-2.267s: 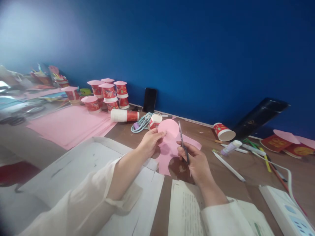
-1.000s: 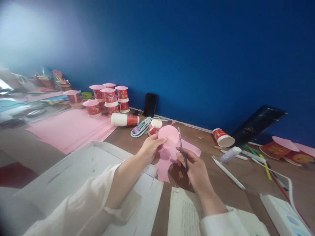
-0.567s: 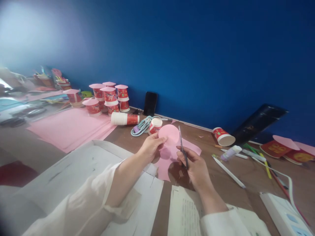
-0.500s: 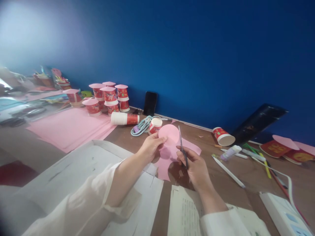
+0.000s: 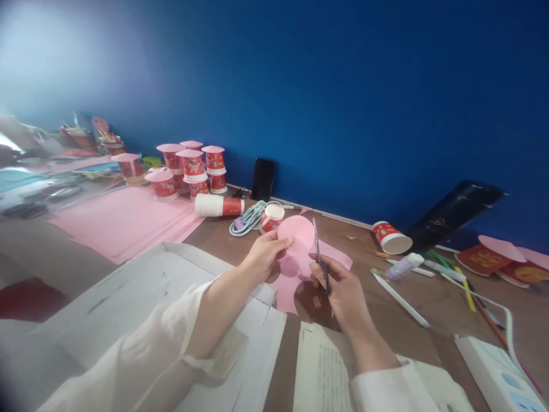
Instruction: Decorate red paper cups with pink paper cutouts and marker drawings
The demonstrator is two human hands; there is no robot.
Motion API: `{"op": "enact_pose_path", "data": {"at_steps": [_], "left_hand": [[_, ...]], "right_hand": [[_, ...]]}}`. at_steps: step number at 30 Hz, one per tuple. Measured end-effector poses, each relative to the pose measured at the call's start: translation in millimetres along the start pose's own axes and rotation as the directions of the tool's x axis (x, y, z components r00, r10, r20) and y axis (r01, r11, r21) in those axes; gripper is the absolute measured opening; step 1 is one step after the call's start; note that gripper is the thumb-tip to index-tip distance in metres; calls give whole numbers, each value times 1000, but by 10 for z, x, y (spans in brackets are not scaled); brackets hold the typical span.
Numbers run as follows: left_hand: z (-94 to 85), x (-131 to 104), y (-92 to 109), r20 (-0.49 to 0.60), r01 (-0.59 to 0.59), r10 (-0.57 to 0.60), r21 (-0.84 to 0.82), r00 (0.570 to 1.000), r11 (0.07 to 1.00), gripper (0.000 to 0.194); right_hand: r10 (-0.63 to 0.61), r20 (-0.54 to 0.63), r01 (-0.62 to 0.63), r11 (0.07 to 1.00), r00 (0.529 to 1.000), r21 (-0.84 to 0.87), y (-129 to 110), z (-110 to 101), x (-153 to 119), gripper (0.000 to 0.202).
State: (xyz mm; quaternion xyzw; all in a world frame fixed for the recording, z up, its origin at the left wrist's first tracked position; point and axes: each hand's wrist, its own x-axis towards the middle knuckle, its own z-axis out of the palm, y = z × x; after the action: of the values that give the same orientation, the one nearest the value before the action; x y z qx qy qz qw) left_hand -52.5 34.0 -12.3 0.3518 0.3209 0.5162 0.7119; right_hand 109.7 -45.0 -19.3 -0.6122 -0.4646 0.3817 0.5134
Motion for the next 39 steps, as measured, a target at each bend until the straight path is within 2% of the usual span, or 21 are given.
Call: {"op": "enact_pose_path", "data": {"at_steps": [11, 21, 31, 39], "left_hand": [[2, 1, -12, -16, -11, 12, 24, 1000, 1000, 31], [-3, -5, -2, -19, -12, 12, 32, 1000, 999, 32], [-15, -8, -3, -24, -5, 6, 63, 1000, 998, 33], [-15, 1, -6, -19, -8, 9, 53, 1000, 999, 32]], "right_hand": [[24, 9, -24, 999, 1000, -39, -114, 10, -39, 53], [-7, -10, 7, 1000, 1000, 8, 32, -10, 17, 49], [3, 11, -2, 999, 1000, -39, -20, -10, -6, 50], [-8, -4, 8, 1000, 1000, 20, 47, -28, 22, 50]]}}
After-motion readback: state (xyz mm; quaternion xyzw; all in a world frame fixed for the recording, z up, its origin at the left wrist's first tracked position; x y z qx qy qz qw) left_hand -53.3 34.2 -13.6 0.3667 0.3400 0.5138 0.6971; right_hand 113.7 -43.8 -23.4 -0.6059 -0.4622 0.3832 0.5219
